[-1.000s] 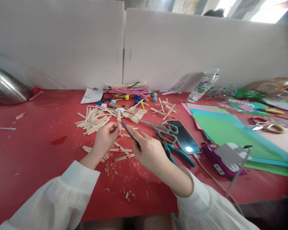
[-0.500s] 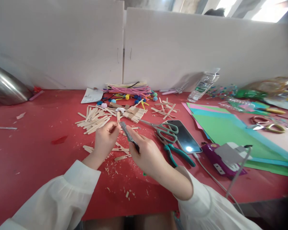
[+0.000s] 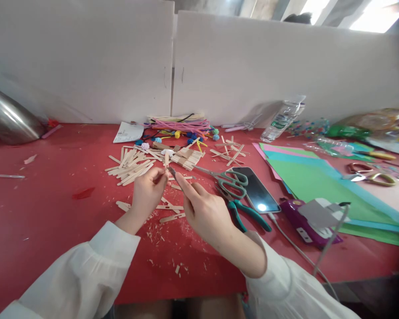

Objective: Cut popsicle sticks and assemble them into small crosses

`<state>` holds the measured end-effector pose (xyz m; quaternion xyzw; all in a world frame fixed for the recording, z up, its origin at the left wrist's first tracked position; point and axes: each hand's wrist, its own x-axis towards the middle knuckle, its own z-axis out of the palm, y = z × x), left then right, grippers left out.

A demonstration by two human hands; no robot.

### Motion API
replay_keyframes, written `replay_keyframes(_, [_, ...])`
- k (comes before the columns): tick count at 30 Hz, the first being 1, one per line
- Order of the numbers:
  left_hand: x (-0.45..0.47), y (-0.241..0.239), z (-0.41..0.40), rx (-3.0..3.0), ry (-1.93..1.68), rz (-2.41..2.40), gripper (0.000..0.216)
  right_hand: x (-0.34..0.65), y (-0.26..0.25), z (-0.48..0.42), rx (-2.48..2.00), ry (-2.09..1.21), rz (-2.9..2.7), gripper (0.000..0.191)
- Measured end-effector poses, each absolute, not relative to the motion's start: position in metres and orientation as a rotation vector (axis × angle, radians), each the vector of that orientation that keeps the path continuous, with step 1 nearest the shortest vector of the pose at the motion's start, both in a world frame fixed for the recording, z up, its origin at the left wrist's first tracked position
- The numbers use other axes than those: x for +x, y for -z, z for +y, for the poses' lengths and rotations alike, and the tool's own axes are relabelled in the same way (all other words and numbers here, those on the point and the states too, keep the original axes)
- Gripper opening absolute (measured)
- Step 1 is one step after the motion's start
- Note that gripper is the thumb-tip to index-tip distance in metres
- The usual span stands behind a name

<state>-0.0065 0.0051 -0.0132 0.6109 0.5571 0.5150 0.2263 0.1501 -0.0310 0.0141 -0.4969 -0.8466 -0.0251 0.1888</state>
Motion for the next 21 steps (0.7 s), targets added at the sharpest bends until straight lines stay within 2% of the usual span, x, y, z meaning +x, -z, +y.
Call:
replay_keyframes(12, [-0.002,0.0076,0.0004,1.806,-1.454,1.592,0.014,0.1503,-0.015,-0.0326,-1.168,-0.54,-2.143,0.054])
replay_keyframes(16, [-0.0004,0.0075,0.0019,1.738,-1.456,1.535,0.011,0.1504,-0.015,-0.0314,-1.172,-0.529,-2.138,0.054])
replay_keyframes(21, [-0.0011,0.0084,0.0034,1.65,-1.437,1.476,0.013,0.1503,-0.0113,-0.03,-1.259,-0.27,-2.23,0.053])
